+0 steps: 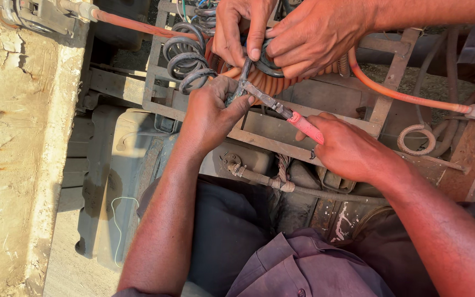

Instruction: The person strips the outer insulation from a black cable using pliers and a screwdriver while another person holds the cable steady. The person then twists the exposed inner wires together.

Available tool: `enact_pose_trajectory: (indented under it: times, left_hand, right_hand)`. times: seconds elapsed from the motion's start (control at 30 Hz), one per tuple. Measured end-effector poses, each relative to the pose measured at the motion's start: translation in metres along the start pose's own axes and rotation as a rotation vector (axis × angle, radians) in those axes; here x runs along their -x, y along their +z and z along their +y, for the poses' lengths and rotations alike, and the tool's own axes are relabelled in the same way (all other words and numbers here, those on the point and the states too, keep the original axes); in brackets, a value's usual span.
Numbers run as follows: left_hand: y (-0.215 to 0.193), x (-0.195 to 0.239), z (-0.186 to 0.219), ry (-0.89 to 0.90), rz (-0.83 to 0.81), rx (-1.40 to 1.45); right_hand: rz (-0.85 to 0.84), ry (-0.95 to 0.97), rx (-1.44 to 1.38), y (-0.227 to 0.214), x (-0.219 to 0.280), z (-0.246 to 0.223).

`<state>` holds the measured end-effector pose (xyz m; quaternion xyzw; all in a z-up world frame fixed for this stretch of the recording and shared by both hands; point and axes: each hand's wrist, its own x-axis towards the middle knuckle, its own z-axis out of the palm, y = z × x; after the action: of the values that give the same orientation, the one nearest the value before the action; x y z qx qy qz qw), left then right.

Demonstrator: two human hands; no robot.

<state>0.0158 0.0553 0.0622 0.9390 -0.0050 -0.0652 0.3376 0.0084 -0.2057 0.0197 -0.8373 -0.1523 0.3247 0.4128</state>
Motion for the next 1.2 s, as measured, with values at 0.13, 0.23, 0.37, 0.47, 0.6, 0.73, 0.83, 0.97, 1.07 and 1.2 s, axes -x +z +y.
enact_pose_trajectory:
  times: [0.13, 0.23, 0.37, 0.47, 0.6, 0.73, 0.83, 0.97, 1.07, 1.2]
  left_hand:
    - [0.0, 0.005, -0.002, 0.142, 0.027, 0.01]
    - [-0.004, 0.007, -0.004, -0.028, -0.047, -0.012]
    - [-0.006, 0.007, -0.005, -0.009, -0.038, 0.015]
    - [-0.006, 0.007, -0.003, 0.018, 0.01, 0.104]
    - [-0.004, 0.009, 0.002, -0.012, 0.014, 0.104]
    - [-0.005, 0.008, 0.012, -0.244, -0.142, -0.022]
    - [-0.004, 0.002, 0.019, -0.396, -0.234, -0.114]
    - [-0.008, -0.017, 0.018, -0.305, -0.304, -0.072]
    - [-0.001, -0.034, 0.015, -0.258, -0.316, -0.11]
    - [0.015, -0.024, 0.013, -0.225, -0.298, 0.024]
  right_hand:
    - [0.019, -0.091, 0.004, -0.001, 0.002, 0.003]
    - [0.053, 0.03, 0.103, -0.001, 0.0, 0.008]
    - [0.148, 0.015, 0.254, 0.002, -0.006, 0.012]
    - [0.169, 0.016, 0.2, 0.006, -0.008, 0.013]
    - [0.204, 0.025, 0.18, 0.01, -0.007, 0.01]
    - [0.268, 0.008, 0.274, 0.019, -0.008, 0.007]
    - [0.221, -0.007, 0.253, 0.024, -0.007, 0.008]
    - [0.176, -0.051, 0.162, 0.036, -0.007, 0.006]
    - [0.147, -0.007, 0.13, 0.041, -0.01, 0.008]
    - [0.148, 0.101, 0.143, 0.047, -0.009, 0.02]
